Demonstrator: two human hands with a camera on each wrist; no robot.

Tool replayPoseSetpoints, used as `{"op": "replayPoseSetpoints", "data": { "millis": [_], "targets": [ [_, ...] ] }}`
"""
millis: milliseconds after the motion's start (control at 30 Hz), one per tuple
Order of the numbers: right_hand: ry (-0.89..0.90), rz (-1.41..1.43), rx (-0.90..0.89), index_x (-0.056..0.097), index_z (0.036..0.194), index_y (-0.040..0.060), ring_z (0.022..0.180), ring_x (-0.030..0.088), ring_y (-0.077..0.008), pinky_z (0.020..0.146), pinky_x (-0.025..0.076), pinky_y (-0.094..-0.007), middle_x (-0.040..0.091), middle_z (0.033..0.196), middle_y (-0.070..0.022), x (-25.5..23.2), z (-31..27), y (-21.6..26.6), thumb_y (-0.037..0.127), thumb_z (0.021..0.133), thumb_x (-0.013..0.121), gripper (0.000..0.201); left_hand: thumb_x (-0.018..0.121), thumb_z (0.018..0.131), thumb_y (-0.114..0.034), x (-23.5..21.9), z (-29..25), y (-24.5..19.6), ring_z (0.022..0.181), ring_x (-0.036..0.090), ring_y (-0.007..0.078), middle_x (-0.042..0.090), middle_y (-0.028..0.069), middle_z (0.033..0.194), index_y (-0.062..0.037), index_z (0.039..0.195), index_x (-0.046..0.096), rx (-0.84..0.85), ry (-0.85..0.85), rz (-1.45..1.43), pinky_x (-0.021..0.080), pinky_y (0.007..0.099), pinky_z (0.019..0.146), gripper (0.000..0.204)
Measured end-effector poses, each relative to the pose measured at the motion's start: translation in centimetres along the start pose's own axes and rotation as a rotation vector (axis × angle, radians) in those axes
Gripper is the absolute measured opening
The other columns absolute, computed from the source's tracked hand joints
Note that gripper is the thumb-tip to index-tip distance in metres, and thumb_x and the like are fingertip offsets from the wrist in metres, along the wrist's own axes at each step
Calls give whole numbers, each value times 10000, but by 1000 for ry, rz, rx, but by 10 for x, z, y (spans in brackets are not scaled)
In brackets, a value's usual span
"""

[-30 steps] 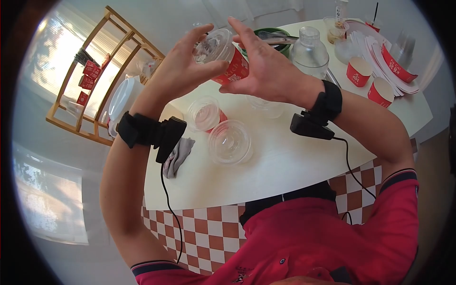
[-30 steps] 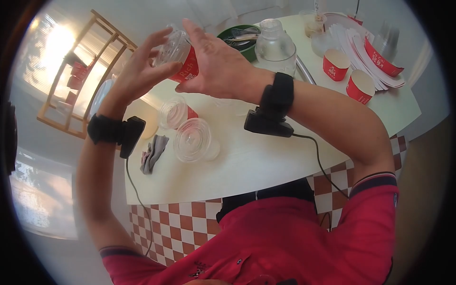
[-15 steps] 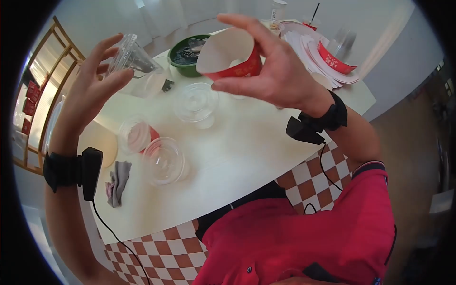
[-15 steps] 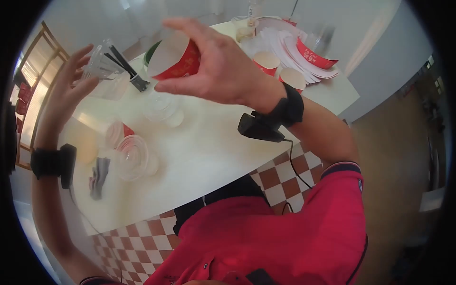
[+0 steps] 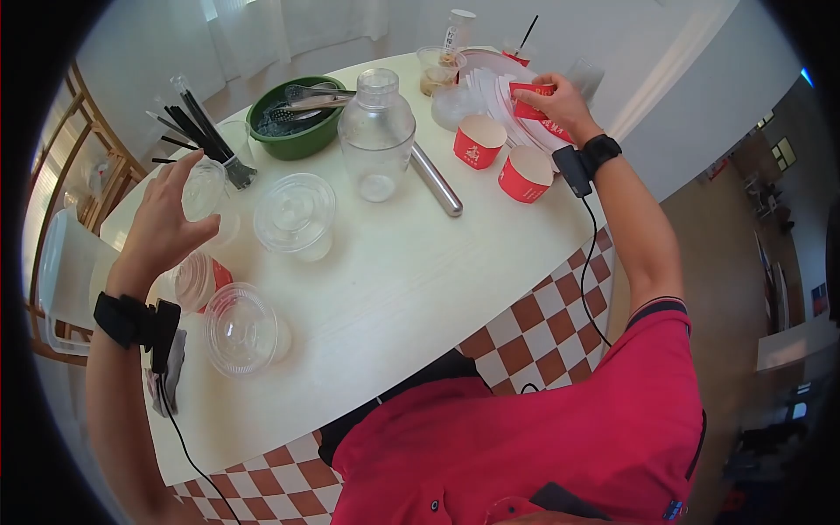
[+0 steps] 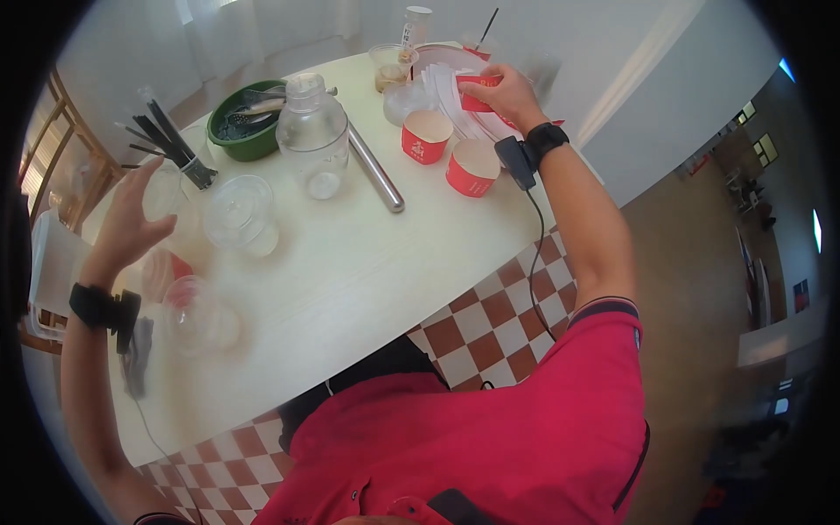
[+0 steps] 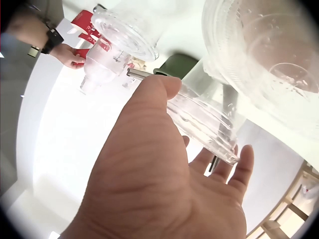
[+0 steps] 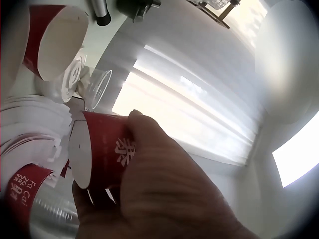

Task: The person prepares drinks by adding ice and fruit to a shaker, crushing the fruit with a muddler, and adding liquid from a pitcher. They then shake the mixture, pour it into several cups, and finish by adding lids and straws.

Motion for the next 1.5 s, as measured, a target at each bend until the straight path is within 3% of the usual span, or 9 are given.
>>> {"op": "replayPoseSetpoints", "data": {
  "millis": [267, 367, 567, 633, 833, 933, 1067, 1167, 1500],
  "targets": [
    [324, -107, 93, 672, 1164, -35, 1034, 684, -246, 910, 527, -335, 709, 1138, -180, 33, -10, -8, 546, 783, 799, 706, 746, 734, -232, 22, -1, -1, 1308, 475, 424, 513, 250, 1397, -59, 1493, 407, -26, 84, -35, 382, 461, 1127, 849],
    [283, -136, -33, 623, 1286, -59, 1204, 614, -269, 1036, 461, -349, 660, 1269, -198, 35, -6, -18, 512, 831, 764, 744, 770, 751, -290, 28, -2, 1, 1314, 470, 426, 504, 264, 1407, -63, 1514, 382, -60, 129, -14, 381, 463, 1127, 885],
    [126, -125, -237, 634, 1282, 12, 1245, 578, -217, 1085, 404, -324, 652, 1293, -120, 4, -6, -4, 295, 939, 706, 451, 791, 802, -404, 23, -11, 10, 1376, 422, 418, 456, 266, 1467, -36, 1527, 344, 13, 56, -22, 350, 449, 1160, 928],
    [51, -66, -138, 652, 1254, 10, 1192, 601, -193, 1059, 420, -303, 666, 1257, -106, -10, -15, 15, 240, 973, 675, 364, 790, 817, -412, 8, -18, 2, 1390, 411, 413, 450, 264, 1474, -36, 1526, 346, 37, -5, 3, 343, 447, 1167, 916],
    [-75, 48, -512, 676, 1103, -7, 1087, 623, -174, 990, 455, -303, 693, 1136, -93, -24, -81, 108, 108, 979, 647, 171, 798, 823, -419, -12, -73, 0, 1404, 418, 376, 446, 237, 1493, -39, 1519, 365, -81, 110, -104, 343, 432, 1169, 904],
    [-41, 20, -782, 676, 1043, -19, 1048, 640, -219, 954, 479, -326, 685, 1072, -111, -15, -118, 170, 7, 929, 664, 118, 802, 821, -415, -4, -84, 3, 1402, 426, 361, 445, 220, 1501, -42, 1519, 371, -166, 300, -169, 347, 423, 1169, 901],
    [43, 80, -1018, 671, 943, -24, 980, 646, -274, 867, 507, -351, 671, 996, -131, 0, -164, 237, -86, 807, 706, 153, 823, 799, -414, -6, -84, 12, 1403, 427, 350, 441, 216, 1502, -39, 1520, 370, -107, 346, -193, 347, 415, 1172, 930],
    [83, 160, -1110, 668, 880, -7, 913, 644, -287, 801, 516, -366, 667, 935, -118, 9, -185, 263, -102, 719, 735, 198, 841, 773, -394, -8, -85, 16, 1404, 425, 347, 442, 214, 1494, -30, 1511, 375, -79, 391, -159, 348, 410, 1174, 946],
    [201, 346, -1246, 689, 862, 26, 848, 651, -272, 710, 530, -347, 676, 883, -85, 37, -213, 315, -57, 690, 777, 211, 851, 720, -354, 2, -91, 17, 1327, 489, 369, 487, 233, 1406, -11, 1445, 429, -129, 225, -208, 409, 426, 1128, 907]
  ]
}}
Point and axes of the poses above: each hand's wrist, its own z-axis towards the middle knuckle, its own x-axis out of the palm, y = z × x, the point moved 6 cm from there along z, towards the middle knuckle
